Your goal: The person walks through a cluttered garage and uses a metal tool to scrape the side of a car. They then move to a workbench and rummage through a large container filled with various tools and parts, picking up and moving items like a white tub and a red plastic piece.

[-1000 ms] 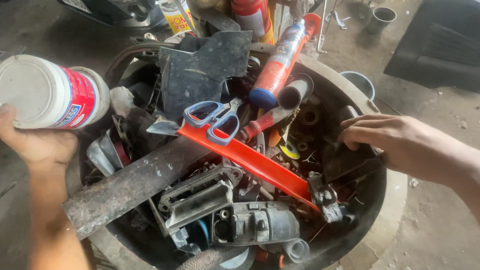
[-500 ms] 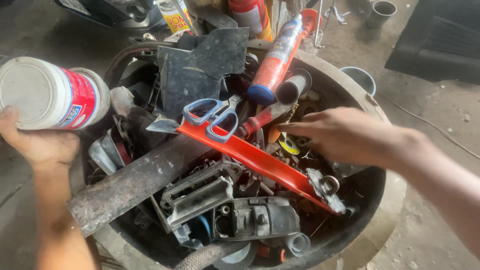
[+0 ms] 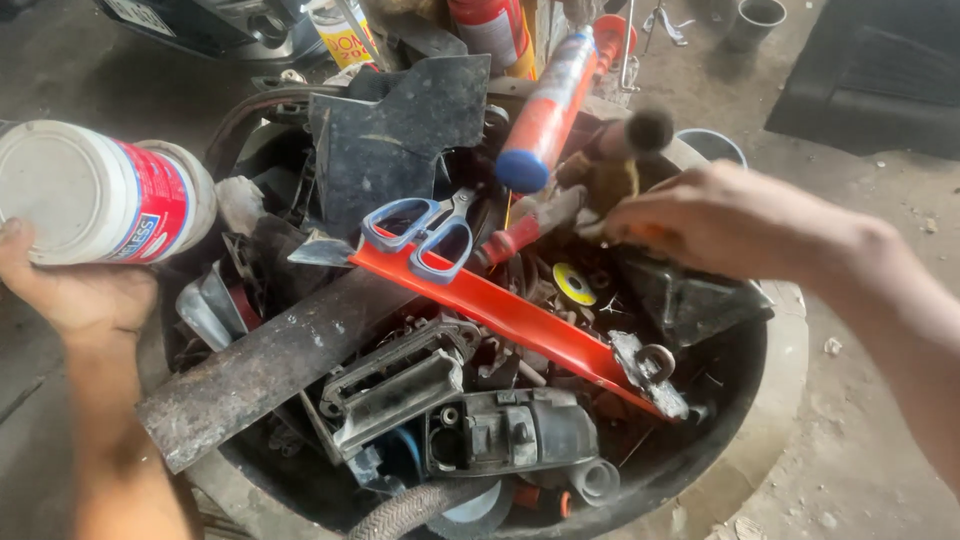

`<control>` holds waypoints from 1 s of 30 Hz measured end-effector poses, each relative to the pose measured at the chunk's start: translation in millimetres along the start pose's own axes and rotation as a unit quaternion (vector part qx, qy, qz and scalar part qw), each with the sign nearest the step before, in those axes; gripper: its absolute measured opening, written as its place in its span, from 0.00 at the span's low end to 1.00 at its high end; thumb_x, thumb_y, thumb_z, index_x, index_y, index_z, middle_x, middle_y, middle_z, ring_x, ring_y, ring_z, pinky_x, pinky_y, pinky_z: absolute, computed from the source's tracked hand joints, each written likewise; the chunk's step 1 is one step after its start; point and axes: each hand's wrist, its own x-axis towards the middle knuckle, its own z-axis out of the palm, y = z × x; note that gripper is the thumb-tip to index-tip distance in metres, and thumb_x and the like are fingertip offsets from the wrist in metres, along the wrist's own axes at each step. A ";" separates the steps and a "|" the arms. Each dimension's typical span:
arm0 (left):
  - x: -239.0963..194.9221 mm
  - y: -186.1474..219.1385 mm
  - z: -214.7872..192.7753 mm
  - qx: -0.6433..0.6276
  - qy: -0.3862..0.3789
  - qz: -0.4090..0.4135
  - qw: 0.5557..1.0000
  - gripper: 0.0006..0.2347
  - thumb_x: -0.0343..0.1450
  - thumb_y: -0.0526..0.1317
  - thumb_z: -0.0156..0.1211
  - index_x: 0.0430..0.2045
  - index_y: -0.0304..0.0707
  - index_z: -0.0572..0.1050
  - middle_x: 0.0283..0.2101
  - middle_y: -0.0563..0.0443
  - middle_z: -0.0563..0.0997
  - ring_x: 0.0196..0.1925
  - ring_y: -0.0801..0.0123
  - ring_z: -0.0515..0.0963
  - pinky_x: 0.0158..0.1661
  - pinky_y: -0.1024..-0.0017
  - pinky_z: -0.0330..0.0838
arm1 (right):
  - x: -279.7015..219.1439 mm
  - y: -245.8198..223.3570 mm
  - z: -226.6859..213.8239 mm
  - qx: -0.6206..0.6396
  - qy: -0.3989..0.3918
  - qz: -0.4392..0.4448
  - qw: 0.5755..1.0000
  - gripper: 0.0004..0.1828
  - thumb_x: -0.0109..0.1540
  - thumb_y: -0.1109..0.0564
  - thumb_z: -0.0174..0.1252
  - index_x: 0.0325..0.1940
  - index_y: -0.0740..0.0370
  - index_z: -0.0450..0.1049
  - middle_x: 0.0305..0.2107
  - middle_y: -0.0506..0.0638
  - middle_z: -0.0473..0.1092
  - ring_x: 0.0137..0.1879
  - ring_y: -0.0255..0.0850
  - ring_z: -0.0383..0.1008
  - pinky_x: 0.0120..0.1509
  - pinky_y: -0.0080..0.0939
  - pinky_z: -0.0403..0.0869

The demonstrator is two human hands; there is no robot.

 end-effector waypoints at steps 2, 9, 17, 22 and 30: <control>-1.9 0.2 2.2 -0.002 -0.002 -0.004 1.000 0.37 0.72 0.61 0.57 0.73 0.40 0.60 0.73 0.49 0.67 0.75 0.59 0.68 0.74 0.58 0.62 | -3.4 4.3 -8.8 0.004 0.036 -0.017 0.999 0.16 0.64 0.49 0.57 0.56 0.43 0.78 0.31 0.49 0.80 0.29 0.41 0.81 0.35 0.41 0.82; -1.0 2.9 5.8 0.011 -0.011 -0.006 1.000 0.37 0.71 0.62 0.57 0.73 0.41 0.58 0.73 0.49 0.66 0.78 0.58 0.67 0.78 0.54 0.62 | -6.0 9.1 -16.4 -0.013 0.115 0.016 0.993 0.14 0.64 0.48 0.60 0.53 0.46 0.81 0.32 0.49 0.81 0.30 0.43 0.82 0.39 0.46 0.81; -5.1 7.1 11.8 0.011 -0.017 -0.015 1.000 0.38 0.72 0.62 0.55 0.75 0.39 0.58 0.75 0.46 0.66 0.76 0.57 0.66 0.74 0.55 0.61 | -8.4 10.1 9.8 0.027 0.089 -0.006 0.996 0.15 0.63 0.49 0.60 0.54 0.43 0.81 0.34 0.48 0.82 0.34 0.41 0.83 0.39 0.43 0.83; 3.6 -8.9 -11.7 0.017 -0.012 -0.001 1.000 0.38 0.72 0.63 0.55 0.75 0.40 0.57 0.75 0.47 0.65 0.79 0.55 0.67 0.77 0.53 0.62 | -26.3 0.7 3.4 0.063 -0.099 0.014 0.993 0.40 0.60 0.43 0.61 0.76 0.33 0.58 0.37 0.40 0.83 0.36 0.33 0.82 0.45 0.36 0.81; -1.5 1.0 4.0 0.007 -0.001 0.003 1.000 0.36 0.72 0.62 0.56 0.72 0.41 0.61 0.73 0.48 0.68 0.77 0.57 0.69 0.74 0.56 0.63 | -23.7 -17.8 -18.4 0.024 0.117 0.000 0.993 0.21 0.60 0.45 0.63 0.56 0.47 0.78 0.42 0.49 0.79 0.43 0.44 0.81 0.49 0.44 0.81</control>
